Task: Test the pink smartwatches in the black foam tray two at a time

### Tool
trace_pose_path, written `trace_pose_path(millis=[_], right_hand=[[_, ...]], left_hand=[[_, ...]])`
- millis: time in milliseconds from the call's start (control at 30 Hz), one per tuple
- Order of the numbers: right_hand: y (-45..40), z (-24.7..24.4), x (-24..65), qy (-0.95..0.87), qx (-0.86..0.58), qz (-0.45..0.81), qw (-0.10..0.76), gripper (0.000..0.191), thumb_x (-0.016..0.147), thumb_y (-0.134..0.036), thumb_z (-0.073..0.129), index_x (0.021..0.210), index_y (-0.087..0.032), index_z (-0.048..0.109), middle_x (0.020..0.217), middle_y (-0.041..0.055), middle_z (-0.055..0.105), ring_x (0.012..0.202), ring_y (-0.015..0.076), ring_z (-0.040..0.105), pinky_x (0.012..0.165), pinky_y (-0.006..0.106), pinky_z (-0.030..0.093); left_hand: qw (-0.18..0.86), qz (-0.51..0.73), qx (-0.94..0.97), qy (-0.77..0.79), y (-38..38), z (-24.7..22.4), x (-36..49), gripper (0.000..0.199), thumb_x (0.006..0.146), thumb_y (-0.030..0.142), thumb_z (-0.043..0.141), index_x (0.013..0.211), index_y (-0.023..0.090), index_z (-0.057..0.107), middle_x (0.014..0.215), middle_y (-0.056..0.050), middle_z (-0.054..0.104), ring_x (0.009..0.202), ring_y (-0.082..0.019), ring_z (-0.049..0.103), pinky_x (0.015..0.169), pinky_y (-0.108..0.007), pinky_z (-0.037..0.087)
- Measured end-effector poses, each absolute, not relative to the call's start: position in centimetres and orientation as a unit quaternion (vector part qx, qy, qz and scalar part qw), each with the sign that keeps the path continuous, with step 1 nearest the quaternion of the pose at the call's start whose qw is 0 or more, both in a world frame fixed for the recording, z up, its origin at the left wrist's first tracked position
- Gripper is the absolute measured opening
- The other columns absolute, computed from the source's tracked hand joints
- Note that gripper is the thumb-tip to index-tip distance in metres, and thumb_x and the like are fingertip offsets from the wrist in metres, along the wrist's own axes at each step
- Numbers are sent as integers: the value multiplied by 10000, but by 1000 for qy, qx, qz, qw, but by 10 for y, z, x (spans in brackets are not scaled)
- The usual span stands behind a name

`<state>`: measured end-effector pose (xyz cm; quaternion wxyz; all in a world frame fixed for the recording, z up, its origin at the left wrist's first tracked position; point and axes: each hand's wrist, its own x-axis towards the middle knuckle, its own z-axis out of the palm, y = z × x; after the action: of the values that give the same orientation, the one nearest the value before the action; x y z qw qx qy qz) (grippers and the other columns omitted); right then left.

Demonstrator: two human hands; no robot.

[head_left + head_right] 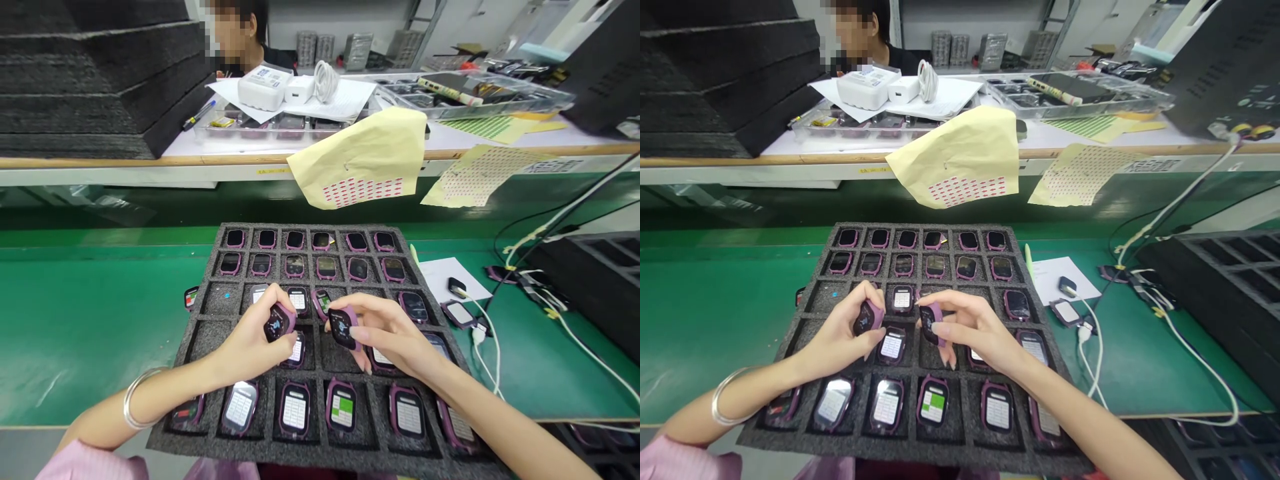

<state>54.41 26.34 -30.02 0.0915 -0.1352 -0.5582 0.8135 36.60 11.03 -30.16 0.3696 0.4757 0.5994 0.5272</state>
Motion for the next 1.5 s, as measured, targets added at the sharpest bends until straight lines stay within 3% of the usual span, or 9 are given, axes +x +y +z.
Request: trace_pose_path(millis=[300, 500, 633, 733, 867, 967, 1500], right_hand=[[263, -299, 547, -542, -117, 827, 89, 370, 798, -302, 746, 1122, -156, 643, 867, 77, 673, 466, 100, 593, 389, 194, 501], [261, -300, 546, -546, -123, 825, 79, 335, 823, -259, 725, 1126, -148, 636, 803, 44, 654, 463, 95, 595, 408, 194, 520], [263, -300, 543, -537, -114, 834, 57, 421, 852, -279, 685, 1238, -153, 569, 923, 87, 672, 534, 119, 634, 441, 211, 540], [264, -301, 541, -535, -127, 835, 33, 472, 867, -284, 651, 1298, -154, 509, 1002, 120, 666, 633, 154, 667, 466, 215, 539], [264, -302, 539, -555, -162, 815, 39, 416, 849, -270, 656, 1233, -158, 541, 903, 75, 653, 622, 140, 641, 450, 193, 511], [261, -302, 539, -590, -175, 785, 68, 421, 840, -257, 664, 1233, -173, 540, 941, 71, 657, 585, 120, 621, 436, 191, 502], [258, -299, 541, -644, -196, 735, 85, 411, 837, -283, 676, 1217, -156, 583, 866, 56, 682, 565, 139, 655, 452, 207, 511]], left_hand=[[348, 545, 492, 584, 108, -302, 366, 276, 720, -10, 516, 841, 219, 420, 765, 39, 435, 702, -122, 423, 638, -241, 340], [337, 521, 489, 612, 110, -300, 365, 255, 720, 8, 535, 832, 214, 433, 766, 39, 448, 715, -123, 449, 663, -242, 371], [428, 515, 439, 599, 112, -303, 366, 299, 776, 134, 608, 1019, 231, 463, 915, 7, 476, 786, -139, 513, 637, -242, 429], [520, 544, 404, 520, 114, -307, 366, 438, 789, 125, 584, 1178, 244, 424, 978, -7, 513, 855, -150, 561, 727, -270, 487], [567, 572, 356, 474, 117, -310, 366, 446, 780, 82, 493, 1204, 219, 475, 1079, -44, 588, 953, -188, 592, 828, -340, 524], [583, 575, 337, 464, 117, -310, 366, 423, 785, 90, 470, 1189, 209, 510, 1107, -59, 616, 968, -206, 616, 844, -368, 533], [576, 563, 359, 472, 118, -311, 366, 357, 824, 106, 491, 1168, 199, 518, 1102, -64, 653, 926, -193, 666, 804, -339, 558]])
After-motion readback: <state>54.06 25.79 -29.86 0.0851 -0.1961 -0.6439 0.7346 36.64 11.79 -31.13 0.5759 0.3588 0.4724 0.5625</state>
